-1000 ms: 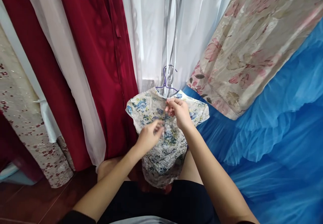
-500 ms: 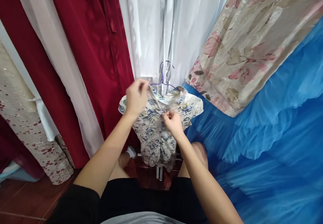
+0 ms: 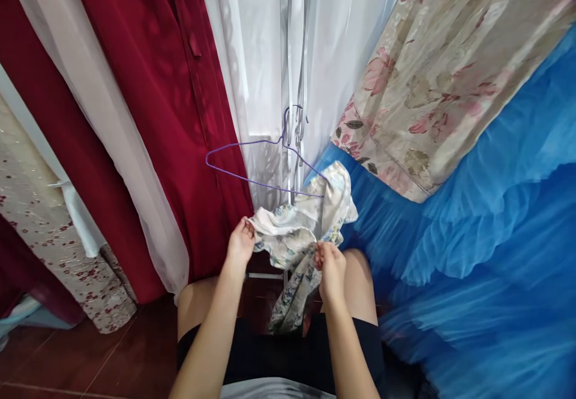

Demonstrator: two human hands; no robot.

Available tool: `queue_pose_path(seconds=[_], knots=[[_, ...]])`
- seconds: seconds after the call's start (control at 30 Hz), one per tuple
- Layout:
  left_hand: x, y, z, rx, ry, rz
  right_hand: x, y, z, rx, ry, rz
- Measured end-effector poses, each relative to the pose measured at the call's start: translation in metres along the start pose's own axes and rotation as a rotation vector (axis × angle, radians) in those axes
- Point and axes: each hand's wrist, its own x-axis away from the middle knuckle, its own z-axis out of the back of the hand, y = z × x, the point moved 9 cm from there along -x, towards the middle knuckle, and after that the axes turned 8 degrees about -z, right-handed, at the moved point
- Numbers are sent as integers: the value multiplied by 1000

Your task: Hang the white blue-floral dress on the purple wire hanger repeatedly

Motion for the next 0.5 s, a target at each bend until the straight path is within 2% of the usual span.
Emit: queue_pose_path(seconds=[0.07, 0.13, 0.2, 0.27, 0.33, 0.4, 0.43, 0.5], knots=[[26, -28, -9, 16, -56, 58, 1, 16, 24, 62, 34, -21], [54, -39, -37, -35, -215, 56, 5, 15, 27, 188, -48, 3], [85, -38, -77, -214, -464, -9, 16, 2, 8, 309, -237, 59], [113, -28, -115, -477, -700, -140, 35, -11, -19, 369, -476, 64], [133, -12, -140, -677, -836, -301, 51, -23, -35, 336, -618, 0], [147, -1, -151, -743, -951, -371, 59, -38, -37, 250, -637, -75], [153, -2, -150, -740, -1020, -334, 60, -46, -34, 208, -639, -105], [162, -14, -133, -746, -1162, -172, 57, -63, -27, 179, -659, -151]])
